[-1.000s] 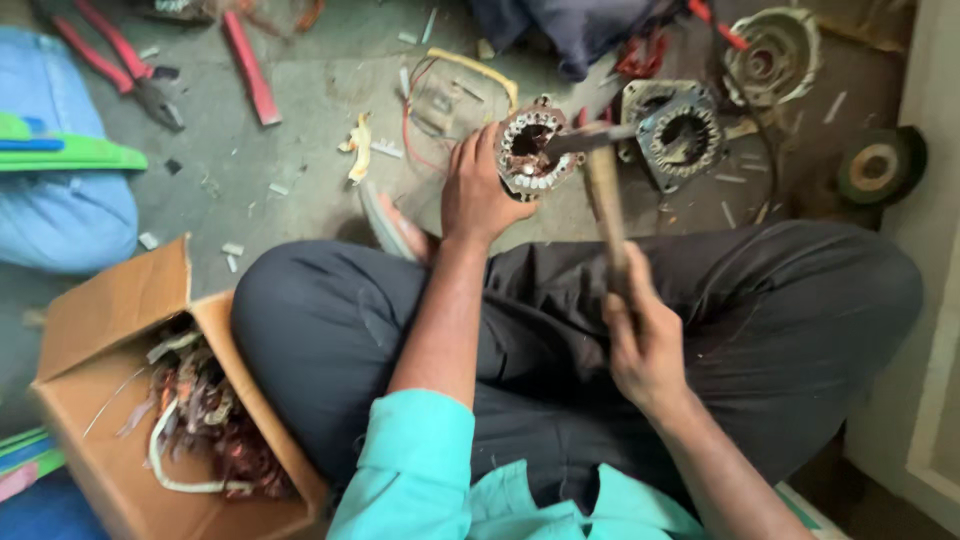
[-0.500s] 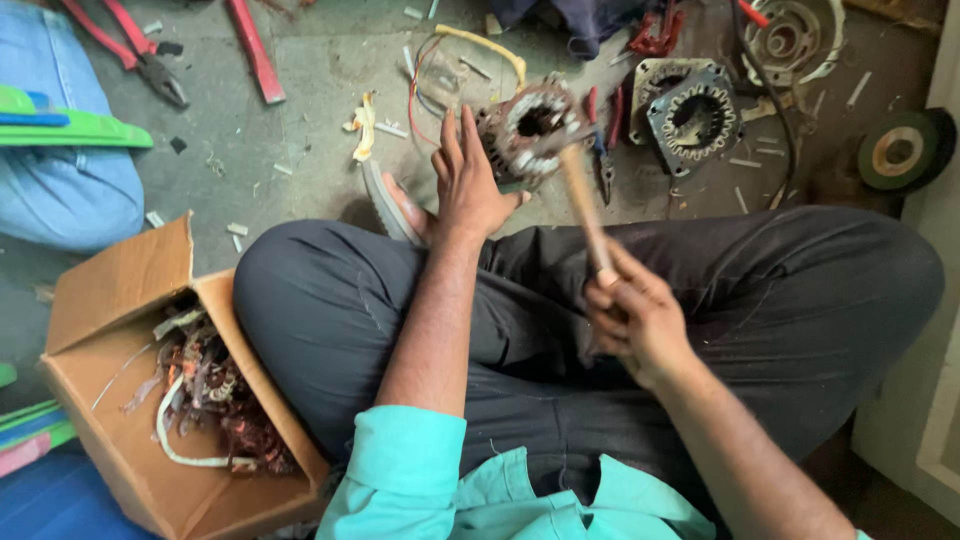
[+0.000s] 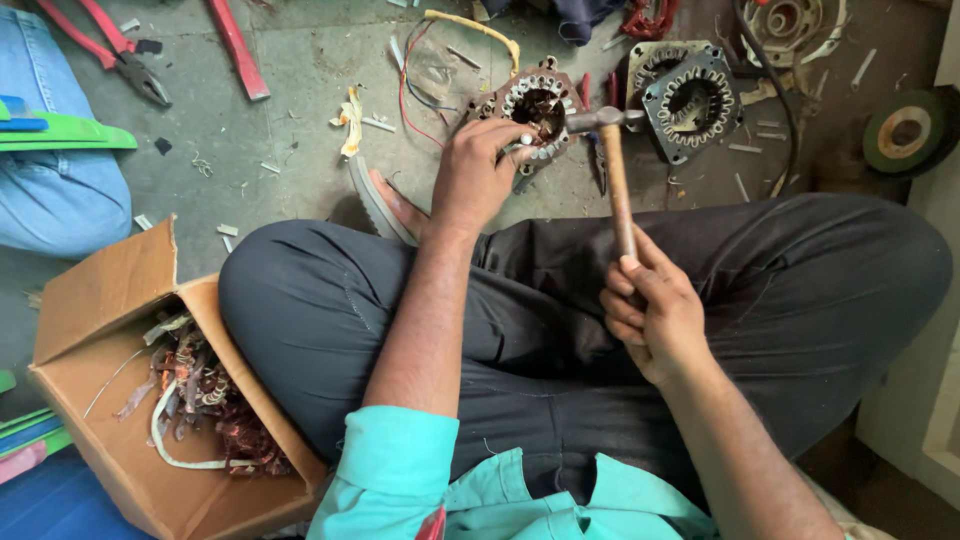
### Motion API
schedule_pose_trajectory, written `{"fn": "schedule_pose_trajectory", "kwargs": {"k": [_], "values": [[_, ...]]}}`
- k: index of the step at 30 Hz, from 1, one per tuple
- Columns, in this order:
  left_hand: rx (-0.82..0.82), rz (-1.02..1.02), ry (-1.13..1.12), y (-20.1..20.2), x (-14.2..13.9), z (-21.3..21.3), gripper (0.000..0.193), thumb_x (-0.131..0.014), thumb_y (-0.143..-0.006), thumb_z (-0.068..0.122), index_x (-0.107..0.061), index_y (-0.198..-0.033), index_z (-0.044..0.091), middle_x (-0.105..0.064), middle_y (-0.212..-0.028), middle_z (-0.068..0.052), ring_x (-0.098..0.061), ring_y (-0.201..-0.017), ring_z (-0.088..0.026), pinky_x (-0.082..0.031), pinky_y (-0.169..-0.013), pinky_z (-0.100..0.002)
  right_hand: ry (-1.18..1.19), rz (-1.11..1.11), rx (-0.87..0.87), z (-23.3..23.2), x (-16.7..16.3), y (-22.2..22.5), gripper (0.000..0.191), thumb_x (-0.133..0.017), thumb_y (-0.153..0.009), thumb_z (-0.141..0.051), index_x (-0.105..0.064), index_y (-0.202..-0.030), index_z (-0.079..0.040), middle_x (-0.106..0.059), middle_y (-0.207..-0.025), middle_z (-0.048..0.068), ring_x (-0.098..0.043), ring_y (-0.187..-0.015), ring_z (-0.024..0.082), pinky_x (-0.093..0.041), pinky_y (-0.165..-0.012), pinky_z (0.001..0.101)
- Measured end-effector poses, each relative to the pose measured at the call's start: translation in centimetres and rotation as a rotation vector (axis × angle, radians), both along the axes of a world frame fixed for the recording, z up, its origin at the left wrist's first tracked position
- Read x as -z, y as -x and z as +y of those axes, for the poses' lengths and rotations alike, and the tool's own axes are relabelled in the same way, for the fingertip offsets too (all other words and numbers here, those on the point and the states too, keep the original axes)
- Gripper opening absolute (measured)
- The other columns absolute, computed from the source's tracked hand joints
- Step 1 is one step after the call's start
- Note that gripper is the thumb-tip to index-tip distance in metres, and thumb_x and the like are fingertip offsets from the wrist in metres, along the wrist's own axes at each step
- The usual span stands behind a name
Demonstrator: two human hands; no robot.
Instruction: The person sits on the floor and uses a hammer to knock copper windings out of electric motor stators, holding each stator with one hand while striking it. The removed copper coils accumulate in an open cardboard box beside them.
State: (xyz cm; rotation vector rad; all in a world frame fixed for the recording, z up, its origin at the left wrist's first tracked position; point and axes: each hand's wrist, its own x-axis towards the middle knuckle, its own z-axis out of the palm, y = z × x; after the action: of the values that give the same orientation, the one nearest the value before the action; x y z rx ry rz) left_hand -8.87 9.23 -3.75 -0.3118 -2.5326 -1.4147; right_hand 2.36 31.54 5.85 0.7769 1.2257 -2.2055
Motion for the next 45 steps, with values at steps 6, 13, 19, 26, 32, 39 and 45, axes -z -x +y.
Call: {"fn": "schedule_pose_trajectory", "kwargs": {"k": [6, 13, 19, 26, 32, 39, 45], "values": [[-0.205, -0.074, -0.135, 0.7, 0.8, 1.0, 0.017, -0.078, -0.079, 0.002, -0.079, -0.095, 0.007, -0.077, -0.095, -0.009, -0.074, -0.091, -0.027, -0.057, -0.083, -0.037, -0.026, 0.045, -0.017, -0.1, -0.4, -0.1, 0.060, -0.047, -0.104, -0.012, -0.034, -0.162, -0.013, -0.041, -0.076, -0.002, -0.030, -0.049, 0.004, -0.024, -0.037, 0.0171], [-0.208, -0.121, -0.022, 0.6, 1.7, 0.9, 0.077, -0.093, -0.059, 0.012, -0.064, -0.130, 0.007, -0.063, -0.137, -0.019, -0.058, -0.127, -0.033, -0.047, -0.109, -0.039, -0.126, 0.138, 0.102, 0.6, -0.8, -0.2, 0.062, -0.045, -0.104, -0.012, -0.031, -0.164, -0.017, -0.041, -0.076, -0.002, -0.031, -0.049, 0.005, -0.026, -0.038, 0.0189], [-0.068, -0.418, 0.174, 1.1, 3.4, 0.1, 0.138, -0.102, -0.050, 0.020, -0.019, -0.159, 0.006, -0.044, -0.156, -0.016, -0.032, -0.149, -0.042, -0.029, -0.124, -0.043, -0.153, 0.180, 0.246, -0.6, -0.1, 0.3, 0.059, -0.047, -0.106, -0.014, -0.030, -0.163, -0.020, -0.042, -0.079, -0.002, -0.033, -0.051, 0.005, -0.026, -0.040, 0.0198], [-0.010, -0.491, 0.293, 0.5, 3.7, -0.9, 0.130, -0.083, -0.058, -0.006, -0.016, -0.168, 0.015, -0.035, -0.168, -0.010, -0.026, -0.152, -0.042, -0.029, -0.124, -0.041, -0.231, -0.079, -0.072, -0.6, 0.6, 0.2, 0.056, -0.051, -0.099, -0.017, -0.045, -0.154, -0.025, -0.044, -0.074, -0.004, -0.031, -0.046, 0.006, -0.026, -0.036, 0.0217], [-0.056, -0.323, 0.197, 0.4, 0.1, -0.3, 0.098, -0.093, -0.059, 0.010, -0.050, -0.147, 0.013, -0.054, -0.147, -0.007, -0.051, -0.130, -0.034, -0.043, -0.113, -0.040, -0.083, 0.121, 0.288, 0.5, 0.2, 0.8, 0.054, -0.044, -0.104, -0.014, -0.035, -0.156, -0.021, -0.042, -0.080, -0.002, -0.034, -0.052, 0.006, -0.027, -0.039, 0.0194], [-0.065, -0.021, -0.121, 0.6, -1.2, 0.3, 0.028, -0.072, -0.080, -0.010, -0.077, -0.098, 0.011, -0.076, -0.099, -0.002, -0.074, -0.094, -0.020, -0.059, -0.084, -0.032, 0.055, 0.006, 0.103, 0.3, 0.5, 0.6, 0.055, -0.046, -0.104, -0.012, -0.037, -0.159, -0.013, -0.041, -0.080, -0.002, -0.033, -0.053, 0.004, -0.026, -0.039, 0.0169], [-0.252, -0.143, -0.411, 1.9, -1.4, -0.7, 0.016, -0.082, -0.086, -0.002, -0.077, -0.097, 0.007, -0.078, -0.092, -0.003, -0.071, -0.080, -0.008, -0.057, -0.073, -0.026, 0.001, 0.038, 0.112, 0.5, 0.5, 0.8, 0.059, -0.046, -0.105, -0.013, -0.033, -0.163, -0.014, -0.041, -0.079, -0.001, -0.032, -0.051, 0.005, -0.026, -0.039, 0.0183]]}}
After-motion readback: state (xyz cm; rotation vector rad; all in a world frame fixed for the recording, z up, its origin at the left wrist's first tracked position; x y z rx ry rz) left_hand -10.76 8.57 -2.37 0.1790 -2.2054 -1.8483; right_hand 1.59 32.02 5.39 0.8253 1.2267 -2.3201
